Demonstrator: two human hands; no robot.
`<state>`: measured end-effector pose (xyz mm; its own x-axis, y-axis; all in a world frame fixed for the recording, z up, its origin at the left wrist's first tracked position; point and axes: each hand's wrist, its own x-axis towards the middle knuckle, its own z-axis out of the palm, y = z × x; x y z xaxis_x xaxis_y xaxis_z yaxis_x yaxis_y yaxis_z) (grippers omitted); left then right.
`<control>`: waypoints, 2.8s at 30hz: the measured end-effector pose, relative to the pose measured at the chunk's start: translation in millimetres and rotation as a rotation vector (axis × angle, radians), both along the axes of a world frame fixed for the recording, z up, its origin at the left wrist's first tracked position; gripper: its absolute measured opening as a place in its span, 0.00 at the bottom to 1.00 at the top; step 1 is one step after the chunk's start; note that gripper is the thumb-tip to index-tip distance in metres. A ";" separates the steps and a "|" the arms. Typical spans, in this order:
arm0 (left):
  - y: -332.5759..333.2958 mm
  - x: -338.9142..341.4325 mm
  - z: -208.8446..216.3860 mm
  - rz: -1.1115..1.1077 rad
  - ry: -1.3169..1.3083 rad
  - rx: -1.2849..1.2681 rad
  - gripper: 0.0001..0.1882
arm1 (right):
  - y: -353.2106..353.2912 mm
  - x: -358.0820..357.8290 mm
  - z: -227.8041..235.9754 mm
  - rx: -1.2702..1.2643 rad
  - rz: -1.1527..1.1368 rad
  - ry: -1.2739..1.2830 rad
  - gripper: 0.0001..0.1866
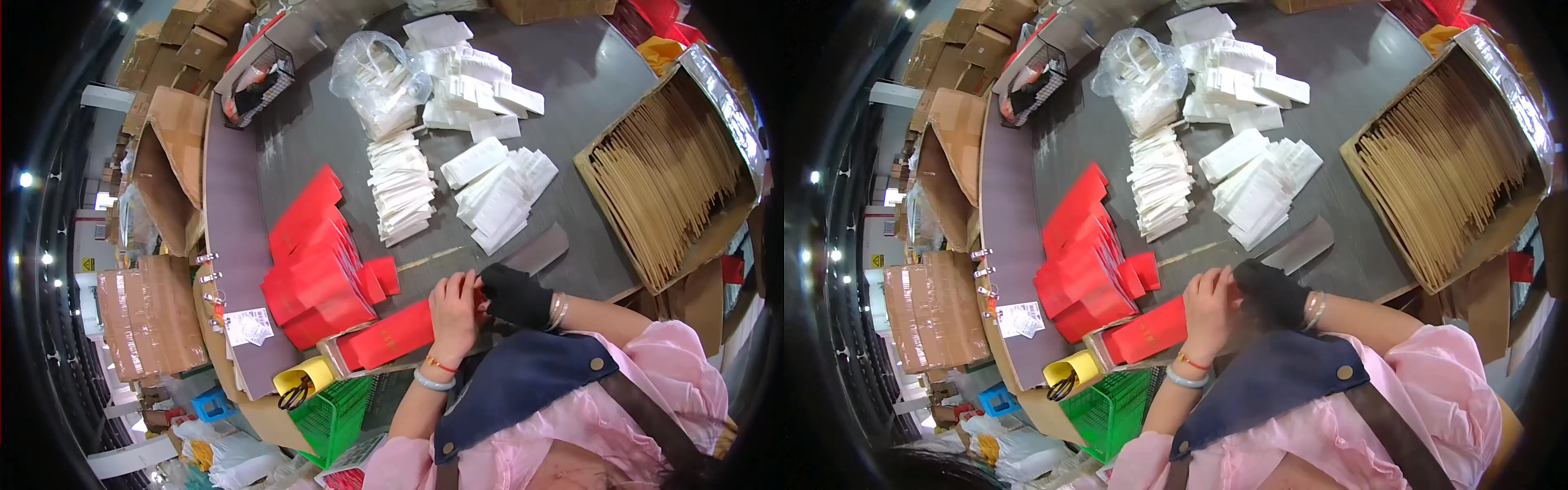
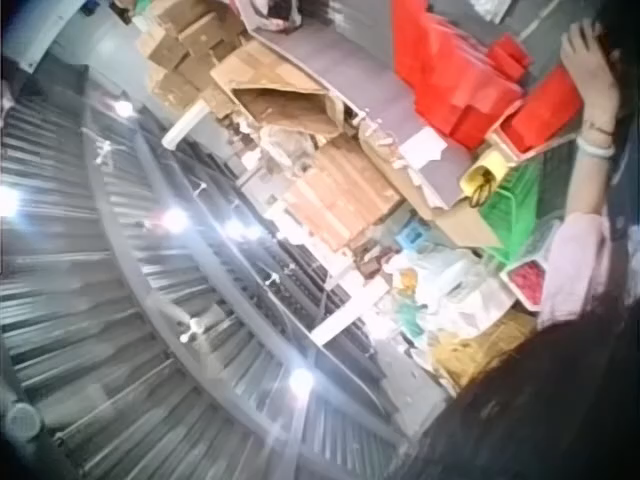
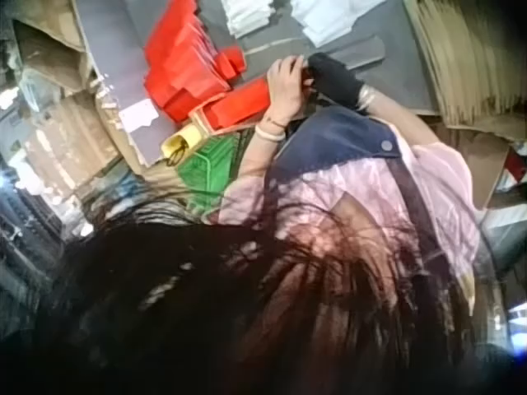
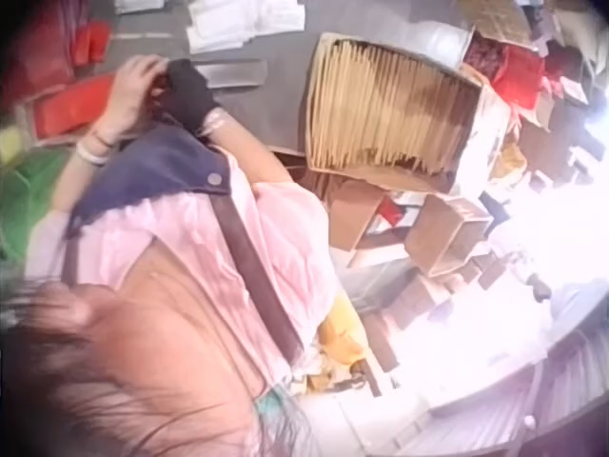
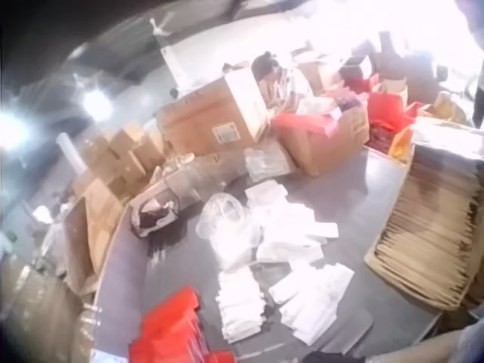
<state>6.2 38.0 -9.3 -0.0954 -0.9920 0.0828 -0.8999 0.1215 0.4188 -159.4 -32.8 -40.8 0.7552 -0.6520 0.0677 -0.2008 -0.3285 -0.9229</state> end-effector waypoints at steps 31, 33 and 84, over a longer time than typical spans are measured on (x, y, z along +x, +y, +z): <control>36.4 33.8 -26.5 0.535 0.130 0.114 0.48 | -24.4 -54.5 63.5 -0.561 -0.010 0.630 0.34; 37.5 36.9 -26.0 0.533 0.131 0.109 0.47 | -25.4 -50.0 60.8 -0.555 0.013 0.620 0.33; -108.6 -23.5 -13.4 0.190 0.075 -0.277 0.10 | -80.5 -340.7 -11.6 -0.368 -1.004 0.731 0.14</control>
